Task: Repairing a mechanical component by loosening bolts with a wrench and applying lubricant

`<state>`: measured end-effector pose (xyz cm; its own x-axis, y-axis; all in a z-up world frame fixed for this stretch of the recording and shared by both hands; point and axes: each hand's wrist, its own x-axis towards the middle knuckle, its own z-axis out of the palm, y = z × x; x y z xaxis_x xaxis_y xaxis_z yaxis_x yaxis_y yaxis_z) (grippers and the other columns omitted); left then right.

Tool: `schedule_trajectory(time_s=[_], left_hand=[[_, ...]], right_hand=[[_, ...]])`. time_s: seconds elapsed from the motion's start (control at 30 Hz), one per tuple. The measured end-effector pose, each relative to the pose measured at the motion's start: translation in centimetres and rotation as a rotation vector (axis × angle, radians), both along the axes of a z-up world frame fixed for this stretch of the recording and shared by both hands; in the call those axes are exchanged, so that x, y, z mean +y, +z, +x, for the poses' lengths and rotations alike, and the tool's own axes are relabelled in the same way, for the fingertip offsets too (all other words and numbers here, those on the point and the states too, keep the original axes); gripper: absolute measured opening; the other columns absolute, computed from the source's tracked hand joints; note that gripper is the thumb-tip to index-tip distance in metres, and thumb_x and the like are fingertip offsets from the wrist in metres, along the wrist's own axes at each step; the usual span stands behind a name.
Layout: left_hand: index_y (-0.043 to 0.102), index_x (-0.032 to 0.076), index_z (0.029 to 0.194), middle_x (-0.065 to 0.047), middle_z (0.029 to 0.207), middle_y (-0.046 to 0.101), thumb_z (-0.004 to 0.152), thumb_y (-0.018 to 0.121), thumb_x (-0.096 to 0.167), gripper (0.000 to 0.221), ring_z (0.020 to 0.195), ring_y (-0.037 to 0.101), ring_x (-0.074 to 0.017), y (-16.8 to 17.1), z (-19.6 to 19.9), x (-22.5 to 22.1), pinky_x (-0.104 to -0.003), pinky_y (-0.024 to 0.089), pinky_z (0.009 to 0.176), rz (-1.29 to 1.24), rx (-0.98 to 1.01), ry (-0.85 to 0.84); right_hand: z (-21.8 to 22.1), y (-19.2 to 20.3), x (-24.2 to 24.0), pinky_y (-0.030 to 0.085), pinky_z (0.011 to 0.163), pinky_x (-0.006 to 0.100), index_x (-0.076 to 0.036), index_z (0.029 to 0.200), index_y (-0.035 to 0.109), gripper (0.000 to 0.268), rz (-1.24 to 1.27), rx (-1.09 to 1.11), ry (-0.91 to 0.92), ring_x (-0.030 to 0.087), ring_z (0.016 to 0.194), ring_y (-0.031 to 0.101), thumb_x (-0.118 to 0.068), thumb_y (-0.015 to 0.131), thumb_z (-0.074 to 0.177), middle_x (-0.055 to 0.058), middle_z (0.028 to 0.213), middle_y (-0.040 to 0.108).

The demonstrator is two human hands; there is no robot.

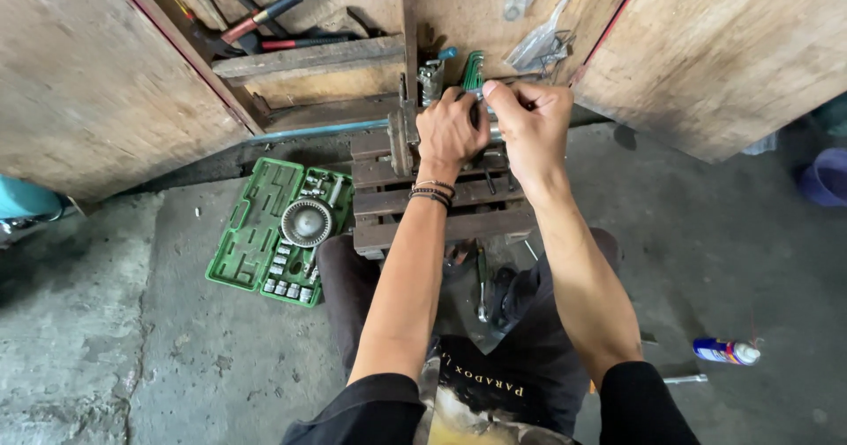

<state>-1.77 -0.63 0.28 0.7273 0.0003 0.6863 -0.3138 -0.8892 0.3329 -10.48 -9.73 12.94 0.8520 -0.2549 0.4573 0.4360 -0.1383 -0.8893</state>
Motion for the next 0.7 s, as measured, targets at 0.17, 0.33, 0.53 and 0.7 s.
schedule_trajectory(time_s=[0.17,0.33,0.53,0.7], left_hand=[[0.074,0.026,0.085,0.002,0.098,0.071,0.083,0.057,0.048,0.028,0.071,0.075,-0.0295,-0.8,0.2,0.0,-0.042,0.063,0.062,-0.004,0.026,-0.020],[0.076,0.026,0.088,-0.001,0.103,0.073,0.085,0.057,0.053,0.034,0.074,0.076,-0.0313,0.1,-0.1,0.5,-0.044,0.063,0.064,-0.027,0.022,-0.069],[0.076,0.018,0.103,-0.012,0.109,0.072,0.083,0.064,0.051,0.041,0.083,0.076,-0.0418,0.0,-0.2,1.6,-0.050,0.062,0.074,-0.004,0.072,-0.241],[0.066,0.023,0.132,-0.019,0.138,0.060,0.071,0.073,0.070,0.077,0.130,0.057,-0.0457,1.6,-1.7,3.2,-0.070,0.028,0.111,0.416,0.011,-0.267]], right_hand=[[-0.4,-0.2,-0.1,0.023,0.041,0.019,-0.011,0.049,0.051,0.048,0.019,-0.003,0.015,0.004,0.039,0.043,-0.006,0.073,0.091,0.001,0.040,0.045],[0.4,0.3,0.0,0.029,0.045,0.018,-0.010,0.051,0.053,0.046,0.027,-0.016,0.098,0.010,0.038,0.050,-0.007,0.071,0.094,0.008,0.042,0.053],[1.0,1.1,-0.3,0.027,0.038,0.018,-0.016,0.056,0.051,0.042,0.147,0.049,-0.038,0.004,0.037,0.045,-0.013,0.072,0.092,-0.001,0.043,0.044],[0.6,1.3,-0.5,0.028,0.038,0.017,-0.014,0.059,0.052,0.041,0.237,0.024,-0.026,0.004,0.037,0.044,-0.009,0.072,0.095,-0.001,0.046,0.040]])
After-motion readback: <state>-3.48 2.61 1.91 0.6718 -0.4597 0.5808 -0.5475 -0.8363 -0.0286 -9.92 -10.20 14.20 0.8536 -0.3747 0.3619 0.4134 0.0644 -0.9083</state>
